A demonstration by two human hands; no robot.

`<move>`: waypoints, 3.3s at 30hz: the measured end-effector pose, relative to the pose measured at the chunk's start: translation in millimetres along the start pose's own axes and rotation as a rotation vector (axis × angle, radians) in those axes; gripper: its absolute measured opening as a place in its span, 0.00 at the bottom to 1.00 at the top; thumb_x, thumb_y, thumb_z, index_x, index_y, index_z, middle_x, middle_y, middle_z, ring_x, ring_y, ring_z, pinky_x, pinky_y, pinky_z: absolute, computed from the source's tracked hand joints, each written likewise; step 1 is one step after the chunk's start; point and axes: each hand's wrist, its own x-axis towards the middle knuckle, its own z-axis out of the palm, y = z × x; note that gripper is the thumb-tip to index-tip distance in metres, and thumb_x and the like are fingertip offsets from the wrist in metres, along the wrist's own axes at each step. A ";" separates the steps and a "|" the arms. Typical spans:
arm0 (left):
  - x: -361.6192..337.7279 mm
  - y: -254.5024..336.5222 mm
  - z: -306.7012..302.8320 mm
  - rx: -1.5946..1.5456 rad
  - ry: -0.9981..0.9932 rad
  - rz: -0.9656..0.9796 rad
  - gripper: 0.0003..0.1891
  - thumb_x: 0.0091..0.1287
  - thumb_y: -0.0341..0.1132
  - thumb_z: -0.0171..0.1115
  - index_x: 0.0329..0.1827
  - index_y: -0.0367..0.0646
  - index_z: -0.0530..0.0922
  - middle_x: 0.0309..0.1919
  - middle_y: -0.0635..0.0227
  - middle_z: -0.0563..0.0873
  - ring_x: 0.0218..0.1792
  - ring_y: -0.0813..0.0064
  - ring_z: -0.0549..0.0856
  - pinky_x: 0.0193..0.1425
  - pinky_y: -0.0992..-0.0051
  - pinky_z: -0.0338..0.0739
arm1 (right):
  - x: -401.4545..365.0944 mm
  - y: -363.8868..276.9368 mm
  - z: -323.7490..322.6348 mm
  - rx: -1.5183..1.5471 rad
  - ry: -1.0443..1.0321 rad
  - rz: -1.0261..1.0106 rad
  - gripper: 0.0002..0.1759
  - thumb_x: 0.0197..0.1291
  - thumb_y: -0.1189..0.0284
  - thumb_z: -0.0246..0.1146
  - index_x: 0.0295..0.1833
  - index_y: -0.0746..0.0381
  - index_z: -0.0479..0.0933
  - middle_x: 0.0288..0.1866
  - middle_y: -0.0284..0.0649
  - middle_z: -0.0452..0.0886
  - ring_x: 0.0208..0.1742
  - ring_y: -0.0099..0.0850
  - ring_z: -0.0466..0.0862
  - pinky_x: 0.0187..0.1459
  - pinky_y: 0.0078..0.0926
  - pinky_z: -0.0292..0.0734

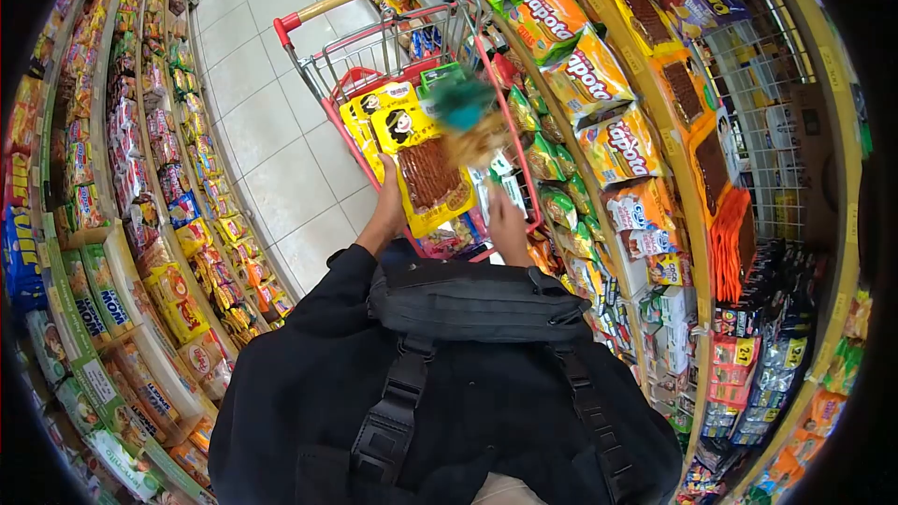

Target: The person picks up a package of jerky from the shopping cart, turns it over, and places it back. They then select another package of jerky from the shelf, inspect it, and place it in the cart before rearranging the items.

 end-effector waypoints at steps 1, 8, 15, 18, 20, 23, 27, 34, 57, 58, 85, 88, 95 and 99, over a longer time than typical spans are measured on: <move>3.9 -3.3 -8.7 0.055 0.049 0.022 0.42 0.70 0.71 0.31 0.73 0.43 0.61 0.63 0.60 0.76 0.61 0.62 0.78 0.66 0.61 0.74 | -8.5 1.1 4.2 -0.057 -0.061 -0.164 0.18 0.74 0.63 0.50 0.57 0.64 0.75 0.31 0.52 0.81 0.32 0.49 0.83 0.36 0.43 0.74; -0.6 12.7 5.2 -0.159 0.094 0.148 0.41 0.71 0.70 0.31 0.71 0.43 0.63 0.63 0.59 0.76 0.58 0.62 0.80 0.67 0.61 0.73 | -19.8 56.1 8.6 0.023 -0.001 0.278 0.17 0.74 0.66 0.46 0.59 0.58 0.74 0.35 0.54 0.82 0.34 0.49 0.84 0.34 0.47 0.72; 3.5 11.8 -14.6 -0.208 0.029 0.090 0.42 0.71 0.70 0.32 0.74 0.42 0.59 0.68 0.58 0.71 0.66 0.60 0.74 0.71 0.58 0.68 | -36.3 26.7 4.6 -0.214 -0.221 0.032 0.16 0.74 0.65 0.48 0.59 0.56 0.75 0.39 0.58 0.81 0.37 0.56 0.82 0.36 0.48 0.74; 2.4 19.2 -1.4 -0.208 0.092 0.150 0.43 0.71 0.70 0.32 0.75 0.43 0.59 0.68 0.58 0.72 0.67 0.59 0.74 0.71 0.56 0.68 | -12.8 97.3 13.9 0.049 0.080 0.170 0.15 0.72 0.63 0.53 0.56 0.59 0.76 0.28 0.45 0.79 0.24 0.40 0.78 0.27 0.37 0.71; -1.8 20.4 -0.5 -0.225 0.050 0.082 0.41 0.72 0.68 0.32 0.74 0.44 0.60 0.68 0.60 0.72 0.66 0.61 0.74 0.71 0.58 0.69 | 2.8 93.6 6.9 0.345 0.098 0.275 0.16 0.72 0.61 0.56 0.53 0.60 0.77 0.20 0.32 0.72 0.18 0.24 0.70 0.20 0.26 0.62; -8.2 23.7 17.9 -0.209 0.003 -0.054 0.38 0.74 0.66 0.32 0.73 0.43 0.62 0.66 0.60 0.74 0.64 0.62 0.77 0.69 0.60 0.71 | 13.3 27.2 -20.5 0.721 -0.050 0.466 0.16 0.71 0.60 0.58 0.51 0.61 0.78 0.19 0.21 0.63 0.16 0.12 0.59 0.16 0.17 0.50; -0.1 5.7 11.4 -0.132 -0.012 -0.121 0.37 0.75 0.64 0.35 0.72 0.41 0.62 0.64 0.58 0.76 0.62 0.63 0.79 0.66 0.61 0.74 | 26.4 -2.0 -24.2 0.989 -0.204 0.464 0.13 0.67 0.68 0.64 0.51 0.64 0.78 0.26 0.23 0.73 0.19 0.11 0.68 0.20 0.14 0.59; 8.8 -18.8 -7.9 0.393 0.150 -0.094 0.38 0.74 0.63 0.43 0.79 0.52 0.50 0.75 0.60 0.60 0.71 0.62 0.68 0.67 0.56 0.68 | 40.2 -5.4 -11.8 0.692 -0.021 0.220 0.16 0.60 0.72 0.71 0.50 0.68 0.80 0.37 0.33 0.84 0.34 0.16 0.81 0.39 0.15 0.75; 1.1 0.3 -19.1 -0.556 -0.116 -0.112 0.32 0.73 0.59 0.41 0.68 0.45 0.71 0.62 0.61 0.79 0.61 0.56 0.79 0.69 0.56 0.70 | -32.2 11.6 1.1 -0.011 -0.024 -0.089 0.18 0.74 0.63 0.50 0.60 0.59 0.77 0.43 0.46 0.85 0.38 0.44 0.86 0.41 0.39 0.79; -1.9 1.1 -16.6 -0.554 -0.147 -0.152 0.32 0.73 0.60 0.42 0.68 0.45 0.71 0.61 0.61 0.79 0.61 0.56 0.79 0.69 0.57 0.70 | -30.9 14.2 6.2 -0.066 -0.076 -0.419 0.17 0.74 0.63 0.50 0.60 0.56 0.77 0.42 0.46 0.85 0.33 0.47 0.84 0.38 0.43 0.78; 1.6 -2.5 -12.7 -0.499 -0.134 -0.065 0.31 0.75 0.57 0.39 0.71 0.45 0.67 0.66 0.61 0.76 0.64 0.57 0.77 0.72 0.55 0.66 | 35.3 65.9 5.8 -0.120 0.089 0.116 0.15 0.71 0.62 0.51 0.46 0.62 0.76 0.28 0.58 0.79 0.32 0.58 0.81 0.34 0.54 0.73; 5.1 16.3 -27.7 -0.534 -0.146 0.065 0.29 0.75 0.55 0.41 0.71 0.45 0.67 0.66 0.62 0.76 0.64 0.58 0.76 0.72 0.55 0.66 | -0.6 73.7 10.0 -0.328 -0.109 0.156 0.15 0.71 0.63 0.50 0.42 0.63 0.77 0.32 0.58 0.81 0.36 0.55 0.82 0.38 0.51 0.73; -1.9 33.5 -24.4 -0.426 -0.045 0.080 0.32 0.75 0.60 0.39 0.72 0.47 0.65 0.67 0.65 0.74 0.66 0.60 0.75 0.72 0.57 0.67 | -50.5 81.1 19.2 -0.077 -0.352 0.147 0.26 0.66 0.61 0.61 0.66 0.61 0.71 0.55 0.53 0.78 0.59 0.48 0.78 0.58 0.40 0.72; 8.6 1.7 3.1 0.022 -0.279 -0.001 0.36 0.74 0.64 0.39 0.78 0.52 0.55 0.73 0.66 0.66 0.71 0.63 0.67 0.73 0.54 0.63 | -11.4 14.7 -4.6 0.709 -0.423 0.105 0.52 0.60 0.59 0.70 0.80 0.58 0.44 0.81 0.44 0.48 0.80 0.40 0.53 0.76 0.37 0.51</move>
